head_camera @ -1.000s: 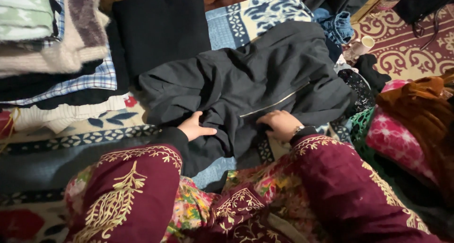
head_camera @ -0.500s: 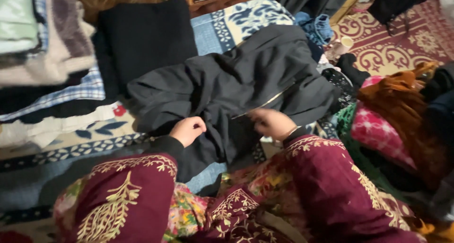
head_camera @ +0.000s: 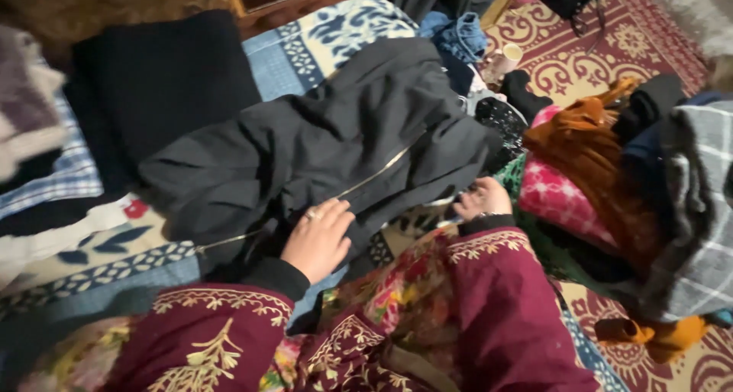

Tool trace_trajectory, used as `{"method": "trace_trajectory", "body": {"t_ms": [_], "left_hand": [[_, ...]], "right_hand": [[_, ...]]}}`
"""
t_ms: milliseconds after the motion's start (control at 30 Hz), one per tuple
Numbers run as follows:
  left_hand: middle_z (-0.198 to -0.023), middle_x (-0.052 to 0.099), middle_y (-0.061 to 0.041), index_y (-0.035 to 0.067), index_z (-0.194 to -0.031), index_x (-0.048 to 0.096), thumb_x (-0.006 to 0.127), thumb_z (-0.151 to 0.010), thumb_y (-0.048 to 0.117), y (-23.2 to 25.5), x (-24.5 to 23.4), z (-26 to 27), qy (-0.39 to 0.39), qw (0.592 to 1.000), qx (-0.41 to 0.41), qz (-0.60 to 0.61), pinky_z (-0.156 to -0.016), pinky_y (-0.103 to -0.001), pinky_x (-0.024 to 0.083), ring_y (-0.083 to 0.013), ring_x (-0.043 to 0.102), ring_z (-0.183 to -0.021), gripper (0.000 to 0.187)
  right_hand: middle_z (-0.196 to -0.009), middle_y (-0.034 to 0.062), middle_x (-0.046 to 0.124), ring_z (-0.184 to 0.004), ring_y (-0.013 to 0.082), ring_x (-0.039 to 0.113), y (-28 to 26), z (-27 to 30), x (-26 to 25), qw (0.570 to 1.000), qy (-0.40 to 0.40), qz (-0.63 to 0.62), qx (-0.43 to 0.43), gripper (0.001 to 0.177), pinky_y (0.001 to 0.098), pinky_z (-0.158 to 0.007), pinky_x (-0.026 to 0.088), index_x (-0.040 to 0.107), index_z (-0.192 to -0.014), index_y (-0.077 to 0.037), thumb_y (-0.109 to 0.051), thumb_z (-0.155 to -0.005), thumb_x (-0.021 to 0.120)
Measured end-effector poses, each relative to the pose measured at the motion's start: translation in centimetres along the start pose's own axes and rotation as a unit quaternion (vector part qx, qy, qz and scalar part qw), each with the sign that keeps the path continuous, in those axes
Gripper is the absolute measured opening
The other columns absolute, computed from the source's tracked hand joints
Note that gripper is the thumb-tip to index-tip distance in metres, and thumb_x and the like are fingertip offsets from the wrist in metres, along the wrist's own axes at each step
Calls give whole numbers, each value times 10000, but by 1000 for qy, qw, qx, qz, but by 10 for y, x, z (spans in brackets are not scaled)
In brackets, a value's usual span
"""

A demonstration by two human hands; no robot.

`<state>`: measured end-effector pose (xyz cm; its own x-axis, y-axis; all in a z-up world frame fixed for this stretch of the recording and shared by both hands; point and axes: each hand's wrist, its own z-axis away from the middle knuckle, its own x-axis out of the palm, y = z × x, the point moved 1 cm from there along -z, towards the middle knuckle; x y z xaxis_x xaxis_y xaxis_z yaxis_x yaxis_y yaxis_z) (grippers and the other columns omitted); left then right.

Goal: Folding various items of clothing on a bed, including a black garment and a grey hoodie.

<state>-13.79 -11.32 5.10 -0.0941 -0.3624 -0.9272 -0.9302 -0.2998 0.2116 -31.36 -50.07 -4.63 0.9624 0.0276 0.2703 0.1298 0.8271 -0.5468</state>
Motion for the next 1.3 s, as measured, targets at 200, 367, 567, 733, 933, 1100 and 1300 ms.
{"method": "trace_trajectory", "body": {"t_ms": [200, 367, 567, 733, 933, 1100, 1300], "left_hand": [[-1307, 623, -108, 106, -1556, 348, 726, -863, 324, 33, 93, -3, -190, 979, -53, 53, -1185, -463, 347, -269, 515, -1348, 820], [-968, 589, -3, 221, -1083, 639, 624, -785, 257, 30, 122, -3, -119, 991, -26, 51, -1106, -466, 409, -254, 581, -1109, 300], [-851, 593, -41, 169, -954, 672, 643, -709, 73, 41, 82, -22, -132, 991, -16, 31, -840, -482, 446, -333, 587, -874, 265], [-893, 585, -59, 151, -1058, 667, 606, -779, 57, 43, 77, -24, -160, 987, -3, 26, -823, -475, 447, -335, 583, -863, 301], [-856, 541, -49, 161, -930, 583, 623, -765, 59, 42, 89, -19, -188, 981, 28, 33, -759, -470, 446, -322, 561, -826, 198], [-874, 507, -66, 130, -923, 563, 571, -776, 23, 44, 79, -23, -225, 966, 35, 121, -744, -480, 479, -331, 553, -804, 182], [-931, 533, -85, 113, -1024, 578, 557, -848, 30, 48, 78, -20, -265, 955, 51, 125, -731, -479, 503, -334, 573, -802, 196]], "right_hand": [[-773, -14, 522, -747, 204, 543, 15, -1, 37, 996, -13, -80, 45, 213, 485, -779, 419, 442, -879, -148, -202, -885, 648], [-1056, 213, 747, -960, 384, 736, -20, 46, 98, 978, -67, -197, -20, 408, 478, -819, 597, 711, -1148, -14, -188, -802, 842], [-860, 142, 773, -769, 298, 741, -41, 2, 126, 965, -109, -185, -148, 85, 458, -755, 623, 744, -873, -66, -87, -791, 744], [-1264, 151, 680, -1036, 309, 683, -74, 39, 117, 902, -58, -182, -386, 680, 438, -905, 569, 552, -1353, -108, 141, -721, 597], [-1234, 107, 711, -1060, 180, 668, -63, -173, 4, 749, 95, 596, -275, 539, 266, -996, 455, 686, -1278, -151, -123, -740, 692], [-1081, 167, 714, -854, 253, 698, -36, -99, 44, 955, 197, 171, -139, 617, 376, -745, 543, 589, -1257, 61, -137, -700, 767], [-1282, 31, 724, -1157, 173, 672, -55, -228, -36, 868, 111, 357, -327, 638, 259, -1000, 506, 740, -1241, -94, 42, -619, 772]]}}
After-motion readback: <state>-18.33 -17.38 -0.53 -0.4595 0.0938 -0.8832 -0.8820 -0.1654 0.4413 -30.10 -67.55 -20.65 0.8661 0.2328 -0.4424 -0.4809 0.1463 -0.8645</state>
